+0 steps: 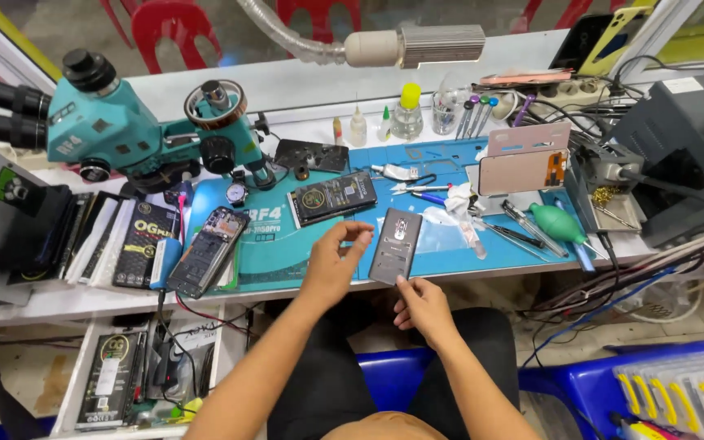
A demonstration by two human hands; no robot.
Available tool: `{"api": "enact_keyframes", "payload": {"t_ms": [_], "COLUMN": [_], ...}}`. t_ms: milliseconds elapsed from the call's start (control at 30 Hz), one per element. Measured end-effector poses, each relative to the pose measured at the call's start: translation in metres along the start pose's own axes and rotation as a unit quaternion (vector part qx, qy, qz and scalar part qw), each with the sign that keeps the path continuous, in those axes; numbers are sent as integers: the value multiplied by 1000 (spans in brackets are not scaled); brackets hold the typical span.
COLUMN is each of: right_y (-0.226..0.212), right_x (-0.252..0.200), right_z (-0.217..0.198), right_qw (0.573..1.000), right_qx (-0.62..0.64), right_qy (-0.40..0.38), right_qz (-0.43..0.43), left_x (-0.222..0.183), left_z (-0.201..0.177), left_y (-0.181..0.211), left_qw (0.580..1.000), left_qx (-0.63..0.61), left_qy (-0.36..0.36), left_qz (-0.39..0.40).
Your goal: Disassembling a mobile phone to access internal components using various repair tools like screwdrivers and pry tools.
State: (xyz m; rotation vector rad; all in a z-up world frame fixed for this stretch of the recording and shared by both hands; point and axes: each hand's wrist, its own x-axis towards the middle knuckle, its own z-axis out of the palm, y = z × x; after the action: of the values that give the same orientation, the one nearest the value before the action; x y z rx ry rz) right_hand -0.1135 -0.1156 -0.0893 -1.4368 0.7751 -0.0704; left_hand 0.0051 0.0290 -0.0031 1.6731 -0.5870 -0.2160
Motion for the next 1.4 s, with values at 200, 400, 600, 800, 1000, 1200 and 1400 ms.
{"api": "enact_keyframes", "payload": {"t_ms": [200, 400, 600, 800, 1000, 1200, 1400], "right_y": [6, -23, -73, -31, -51, -127, -148], "right_x": [-5, -26, -6, 121, 66, -22, -29], "right_z": [-12, -16, -80, -241, -228, -136, -57], "right_qw": [984, 935, 781, 703, 640, 794, 785], "right_qx": [79, -216, -395, -606, -532, 479, 389], "right_qy": [-106, -138, 233, 319, 376, 136, -143], "right_qz": [-119, -246, -423, -193, -407, -349, -460], "left_x": [-50, -59, -62, -57, -39, -25, -31], "left_z": [29, 27, -11, -13, 25, 51, 78], "left_y": [-31, 20, -37, -48, -24, -4, -3], "left_qw": [970, 929, 959, 983, 981, 971, 991], "left_qx": [-219, -259, -115, -59, -43, -71, -81], "left_qy": [49, 99, 81, 11, -13, -67, -71], "left_qz": [-97, -244, -248, -175, -191, -217, -84]}}
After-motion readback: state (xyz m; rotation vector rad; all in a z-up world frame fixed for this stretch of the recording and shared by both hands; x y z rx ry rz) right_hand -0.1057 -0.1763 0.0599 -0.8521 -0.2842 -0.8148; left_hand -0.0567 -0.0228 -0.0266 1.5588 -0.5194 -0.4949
